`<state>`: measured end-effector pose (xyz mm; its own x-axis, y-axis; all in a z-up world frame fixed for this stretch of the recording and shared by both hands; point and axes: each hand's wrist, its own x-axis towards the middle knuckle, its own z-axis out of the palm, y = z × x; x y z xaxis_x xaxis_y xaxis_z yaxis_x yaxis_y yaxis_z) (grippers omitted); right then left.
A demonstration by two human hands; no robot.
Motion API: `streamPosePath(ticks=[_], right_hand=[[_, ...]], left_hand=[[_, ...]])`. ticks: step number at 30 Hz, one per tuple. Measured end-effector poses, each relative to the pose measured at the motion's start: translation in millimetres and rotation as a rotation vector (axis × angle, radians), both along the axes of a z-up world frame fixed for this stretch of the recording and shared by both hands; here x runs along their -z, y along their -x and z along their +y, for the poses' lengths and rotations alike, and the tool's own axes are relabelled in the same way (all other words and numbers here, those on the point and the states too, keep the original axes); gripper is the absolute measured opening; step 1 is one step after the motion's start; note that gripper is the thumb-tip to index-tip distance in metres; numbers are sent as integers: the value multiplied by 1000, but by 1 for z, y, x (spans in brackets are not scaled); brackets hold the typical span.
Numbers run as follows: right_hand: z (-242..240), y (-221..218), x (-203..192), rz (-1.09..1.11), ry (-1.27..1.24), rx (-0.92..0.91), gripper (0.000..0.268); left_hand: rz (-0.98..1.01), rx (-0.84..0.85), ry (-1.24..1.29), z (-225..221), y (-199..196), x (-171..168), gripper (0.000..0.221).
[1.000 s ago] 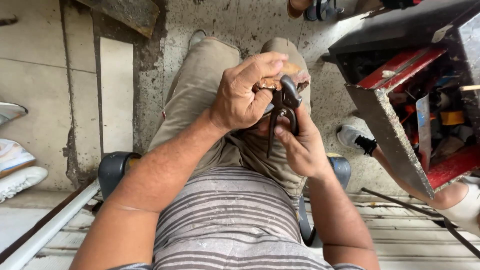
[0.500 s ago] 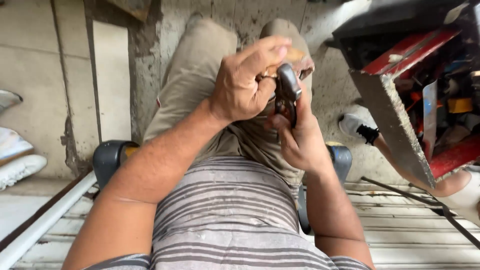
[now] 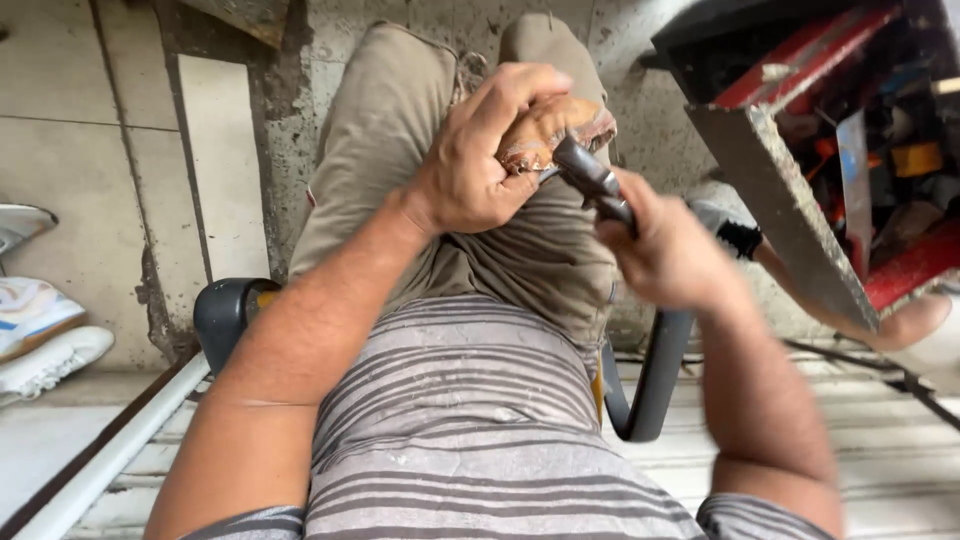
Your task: Repairing a leather shoe by hammering the sole and using pliers to stretch the leather over a last.
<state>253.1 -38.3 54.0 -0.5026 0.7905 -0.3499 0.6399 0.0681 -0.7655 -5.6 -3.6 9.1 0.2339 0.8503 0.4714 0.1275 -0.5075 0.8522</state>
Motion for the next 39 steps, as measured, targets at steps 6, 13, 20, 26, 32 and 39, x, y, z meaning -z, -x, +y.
streamPosePath(ticks=[6, 13, 20, 26, 32, 39], right_hand=[[27, -2, -26, -297, -86, -227, 53], [14, -6, -32, -111, -135, -217, 26], [2, -36, -67, 149, 251, -129, 79], [65, 102, -110, -955, 444, 167, 92], [20, -8, 5, 258, -320, 151, 85], [28, 36, -34, -417, -260, 156, 56]], left_hand=[[-504, 484, 805, 19, -4, -13, 44], [-167, 5, 695, 9, -20, -10, 32], [262, -426, 97, -16, -43, -11, 35], [318, -607, 210, -18, -62, 7, 60], [386, -662, 166, -15, -58, 20, 64], [402, -632, 207, -12, -56, 33, 69]])
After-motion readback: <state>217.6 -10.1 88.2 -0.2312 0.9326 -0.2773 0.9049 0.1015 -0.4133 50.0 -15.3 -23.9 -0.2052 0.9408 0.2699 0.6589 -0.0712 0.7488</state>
